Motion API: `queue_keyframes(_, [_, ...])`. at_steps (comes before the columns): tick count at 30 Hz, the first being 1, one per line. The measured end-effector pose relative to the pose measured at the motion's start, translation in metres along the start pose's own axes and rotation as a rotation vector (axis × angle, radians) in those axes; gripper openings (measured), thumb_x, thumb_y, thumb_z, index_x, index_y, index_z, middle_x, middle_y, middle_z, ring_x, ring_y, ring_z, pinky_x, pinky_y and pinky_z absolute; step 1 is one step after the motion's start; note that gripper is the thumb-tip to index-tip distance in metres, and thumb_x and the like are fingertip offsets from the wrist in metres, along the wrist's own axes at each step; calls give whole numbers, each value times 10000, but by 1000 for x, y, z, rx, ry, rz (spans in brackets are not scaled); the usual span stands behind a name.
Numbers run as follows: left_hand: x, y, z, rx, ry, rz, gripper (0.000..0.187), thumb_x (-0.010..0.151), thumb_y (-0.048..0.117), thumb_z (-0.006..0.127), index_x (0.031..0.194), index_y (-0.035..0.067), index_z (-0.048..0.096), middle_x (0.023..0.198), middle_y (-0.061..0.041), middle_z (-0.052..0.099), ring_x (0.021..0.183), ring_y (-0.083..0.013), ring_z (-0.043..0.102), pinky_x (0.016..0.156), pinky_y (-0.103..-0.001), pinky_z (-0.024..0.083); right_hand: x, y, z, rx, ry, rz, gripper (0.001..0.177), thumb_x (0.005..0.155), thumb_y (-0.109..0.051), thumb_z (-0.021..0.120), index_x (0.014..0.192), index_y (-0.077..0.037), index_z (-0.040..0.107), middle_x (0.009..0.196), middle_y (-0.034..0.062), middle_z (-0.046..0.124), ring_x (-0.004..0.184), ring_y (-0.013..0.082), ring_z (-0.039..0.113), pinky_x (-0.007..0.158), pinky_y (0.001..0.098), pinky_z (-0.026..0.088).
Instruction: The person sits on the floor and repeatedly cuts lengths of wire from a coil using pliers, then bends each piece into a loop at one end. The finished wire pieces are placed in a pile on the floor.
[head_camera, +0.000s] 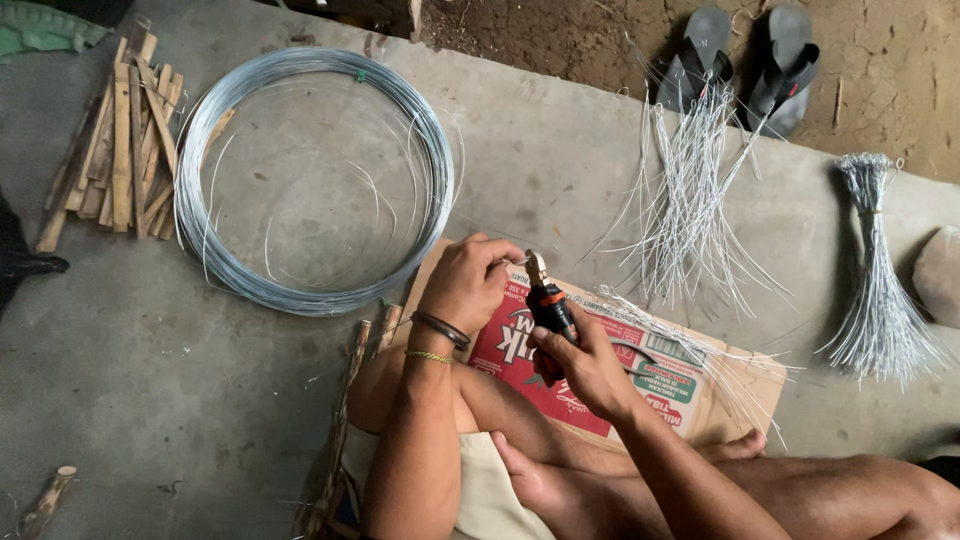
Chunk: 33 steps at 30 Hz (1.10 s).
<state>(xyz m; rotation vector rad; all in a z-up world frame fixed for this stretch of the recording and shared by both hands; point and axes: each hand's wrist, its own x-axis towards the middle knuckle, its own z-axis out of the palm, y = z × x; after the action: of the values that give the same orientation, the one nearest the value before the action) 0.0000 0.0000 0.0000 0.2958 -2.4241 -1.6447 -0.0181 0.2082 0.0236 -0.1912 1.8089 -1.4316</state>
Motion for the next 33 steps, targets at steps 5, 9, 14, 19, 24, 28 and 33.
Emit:
queue_keyframes(5, [-1, 4, 1, 50, -21, -17, 197, 855, 34, 619, 972, 107, 760, 913, -154, 698, 848, -340, 694, 769, -427, 552, 1, 10, 10, 192, 27, -49, 194, 971, -146, 583, 1120, -29, 540, 648, 46, 548, 471, 124, 489, 409, 293, 408])
queue_keyframes(9, [1, 7, 1, 100, -16, 25, 183, 853, 37, 619, 957, 103, 754, 920, -143, 698, 853, -346, 692, 785, -442, 548, 8, 28, 14, 185, 89, -58, 197, 990, -140, 599, 1096, 6, 521, 654, 83, 542, 500, 159, 495, 437, 334, 428])
queue_keyframes(14, [-2, 24, 4, 285, -16, 31, 132, 845, 76, 657, 896, 136, 764, 932, -106, 673, 931, -321, 655, 809, -449, 492, 5, 53, 7, -653, 241, -202, 451, 872, -212, 748, 1205, 32, 565, 927, 210, 649, 825, 285, 622, 709, 422, 512])
queue_keyframes(19, [-9, 49, 25, 402, -63, 218, 135, 839, 111, 642, 864, 160, 765, 934, -75, 629, 1062, -280, 585, 981, -446, 420, -13, 71, -16, -280, 280, -342, 319, 1036, -278, 591, 1180, -15, 701, 1137, 183, 714, 1061, 292, 656, 932, 410, 506])
queue_keyframes(24, [-25, 80, 61, 355, -28, 503, 129, 879, 198, 658, 868, 237, 781, 1126, -81, 564, 1197, -289, 500, 1138, -539, 336, -24, 51, -59, 845, 77, 5, 425, 1045, -408, 490, 1110, -25, 664, 1131, 138, 702, 1072, 290, 666, 944, 443, 537])
queue_keyframes(28, [-38, 93, 86, 333, -198, 473, 107, 843, 222, 681, 889, 214, 778, 1236, -62, 539, 1266, -322, 447, 1135, -516, 312, -39, 34, -78, 817, 216, 44, 311, 1006, -264, 504, 1168, -55, 668, 1114, 78, 699, 1032, 196, 662, 905, 357, 524])
queue_keyframes(33, [-42, 87, 102, 253, -178, 524, 135, 856, 232, 719, 964, 288, 777, 1296, -33, 547, 1293, -306, 464, 1165, -518, 346, -34, 40, -102, 737, 187, -166, 198, 1100, -100, 582, 1219, 30, 673, 1040, 83, 670, 946, 166, 650, 832, 302, 525])
